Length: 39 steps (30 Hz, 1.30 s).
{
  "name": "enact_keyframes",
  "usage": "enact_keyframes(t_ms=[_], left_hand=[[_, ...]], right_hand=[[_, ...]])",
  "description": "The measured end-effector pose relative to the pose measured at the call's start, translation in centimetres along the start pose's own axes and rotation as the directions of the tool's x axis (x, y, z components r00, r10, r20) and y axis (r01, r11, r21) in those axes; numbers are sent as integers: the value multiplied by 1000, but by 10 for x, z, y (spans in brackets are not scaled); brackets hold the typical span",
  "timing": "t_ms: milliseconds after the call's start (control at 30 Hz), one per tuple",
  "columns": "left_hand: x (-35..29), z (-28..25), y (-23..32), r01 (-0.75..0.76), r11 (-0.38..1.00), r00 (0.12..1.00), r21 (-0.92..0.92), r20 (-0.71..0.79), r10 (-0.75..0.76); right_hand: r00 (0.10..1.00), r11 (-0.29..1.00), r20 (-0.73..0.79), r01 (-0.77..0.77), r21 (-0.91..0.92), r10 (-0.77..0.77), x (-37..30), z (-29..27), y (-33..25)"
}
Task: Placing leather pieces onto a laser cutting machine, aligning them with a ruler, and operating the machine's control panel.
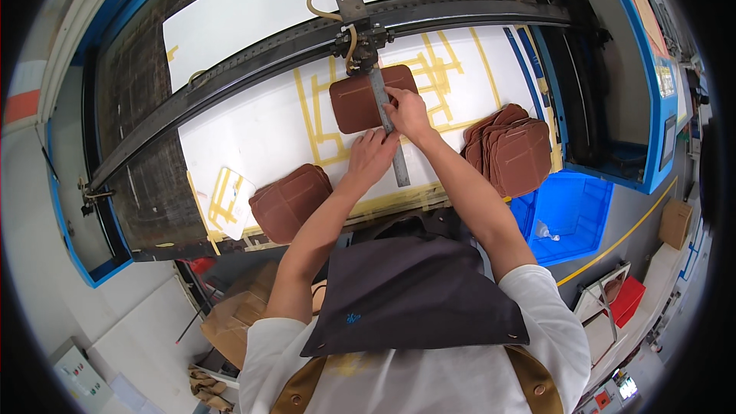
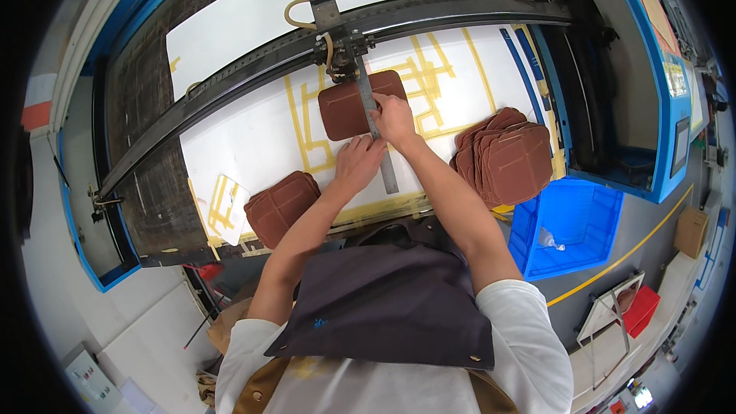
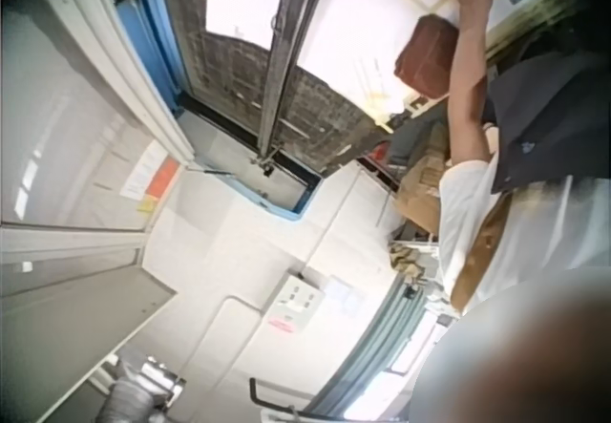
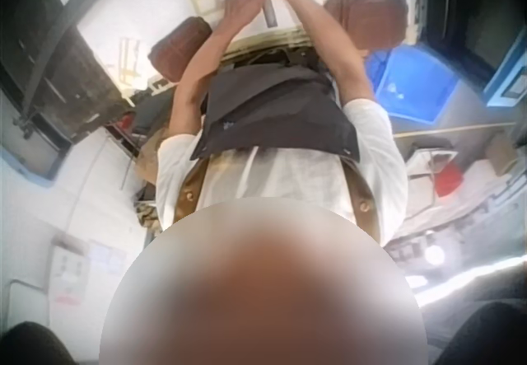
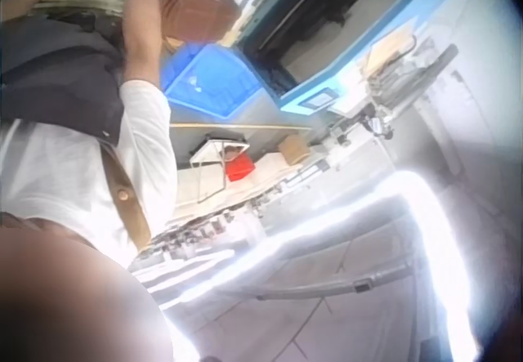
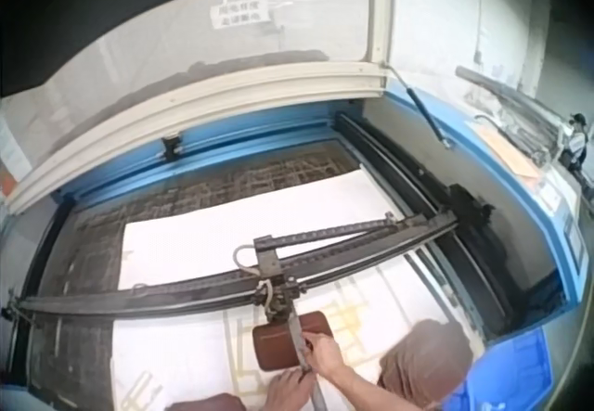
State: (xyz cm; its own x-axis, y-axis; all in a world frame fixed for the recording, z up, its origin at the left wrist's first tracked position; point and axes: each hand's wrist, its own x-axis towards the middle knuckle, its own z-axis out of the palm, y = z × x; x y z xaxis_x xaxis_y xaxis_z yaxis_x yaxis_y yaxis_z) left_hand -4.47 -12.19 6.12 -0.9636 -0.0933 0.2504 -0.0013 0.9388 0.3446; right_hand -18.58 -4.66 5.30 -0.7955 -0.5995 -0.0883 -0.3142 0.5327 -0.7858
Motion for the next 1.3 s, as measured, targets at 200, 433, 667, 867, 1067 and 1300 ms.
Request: enact_keyframes(t_ms=[200,433,667,867,1067,1300], left_hand=[[9,-3,-24,91,995,986,-47,-137,-97],[30,-4,-57,102,991,990,86,90,-110],[-5,-7,-38,38,998,978,51,201,-48],[-26,-12,-30,-15,1000,972,21,233,10],[-3,-9,-55,96,994,993,54,64,-99],[31,-5,-85,354,924,935,144,-24,-354]], right_hand=[[1000,999,6,-5,-38,5,-2,3,-1],[999,997,-46,-2,-75,-2,1,9,3],[997,997,-21,-78,-22,77,4,11,4],[992,992,-5,-124,15,124,3,9,3],[994,994,5,-110,6,110,3,8,1],[994,995,-22,-103,-2,103,1,11,-2]])
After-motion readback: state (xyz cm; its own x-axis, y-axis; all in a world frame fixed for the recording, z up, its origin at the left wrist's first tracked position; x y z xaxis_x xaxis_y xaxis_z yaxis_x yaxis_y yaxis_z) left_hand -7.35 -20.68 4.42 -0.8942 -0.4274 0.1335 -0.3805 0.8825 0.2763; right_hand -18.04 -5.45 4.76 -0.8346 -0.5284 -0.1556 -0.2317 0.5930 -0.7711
